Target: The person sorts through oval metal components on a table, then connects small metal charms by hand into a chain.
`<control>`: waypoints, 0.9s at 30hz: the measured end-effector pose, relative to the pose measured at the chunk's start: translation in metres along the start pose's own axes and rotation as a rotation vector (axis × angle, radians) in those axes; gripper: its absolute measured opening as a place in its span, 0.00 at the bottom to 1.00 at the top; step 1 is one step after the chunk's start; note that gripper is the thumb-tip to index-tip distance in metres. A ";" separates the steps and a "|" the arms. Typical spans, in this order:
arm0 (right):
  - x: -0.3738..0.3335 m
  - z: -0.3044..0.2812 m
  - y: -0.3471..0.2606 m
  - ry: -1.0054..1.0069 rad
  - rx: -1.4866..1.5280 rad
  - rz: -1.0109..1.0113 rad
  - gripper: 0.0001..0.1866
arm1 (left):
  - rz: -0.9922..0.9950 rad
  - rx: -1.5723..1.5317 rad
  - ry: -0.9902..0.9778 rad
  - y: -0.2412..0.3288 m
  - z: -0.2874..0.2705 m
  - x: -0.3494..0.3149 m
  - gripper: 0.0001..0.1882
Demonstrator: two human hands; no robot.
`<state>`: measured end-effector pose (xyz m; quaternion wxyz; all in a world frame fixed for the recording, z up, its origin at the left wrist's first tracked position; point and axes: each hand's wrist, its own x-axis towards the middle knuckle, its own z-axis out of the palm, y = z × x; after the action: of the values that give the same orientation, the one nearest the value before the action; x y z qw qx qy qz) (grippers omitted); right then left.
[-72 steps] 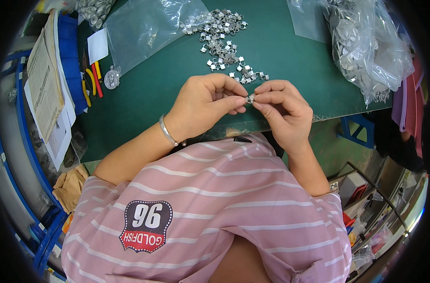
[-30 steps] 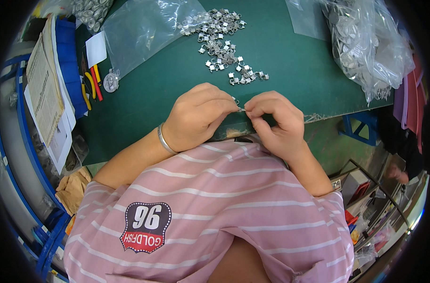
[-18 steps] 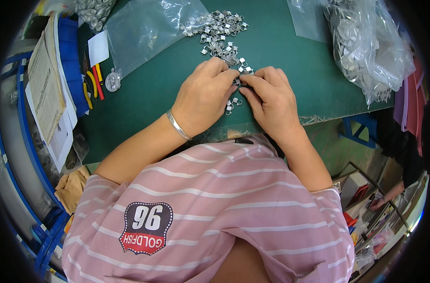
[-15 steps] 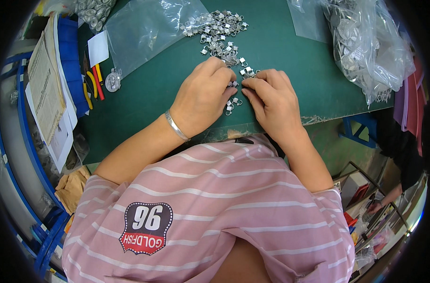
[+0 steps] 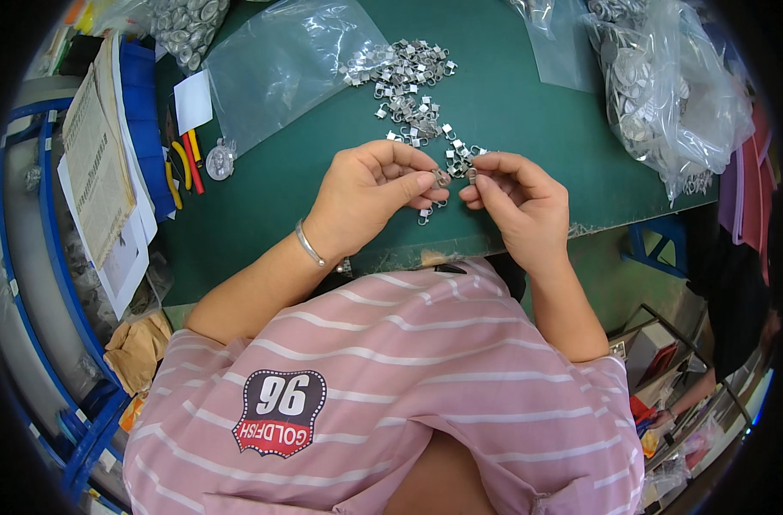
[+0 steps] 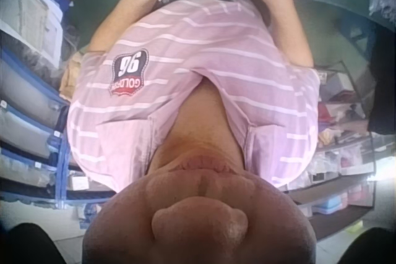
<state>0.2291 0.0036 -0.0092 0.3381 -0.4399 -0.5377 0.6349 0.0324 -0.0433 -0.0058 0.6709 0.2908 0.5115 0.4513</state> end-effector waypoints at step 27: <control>-0.009 0.007 0.007 -0.094 -0.021 -0.175 0.07 | 0.234 -0.030 -0.003 -0.005 0.009 -0.011 0.13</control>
<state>0.2263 -0.0090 -0.0136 0.3621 -0.3643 -0.5960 0.6171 0.0419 -0.0542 -0.0026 0.6185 0.3393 0.4662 0.5338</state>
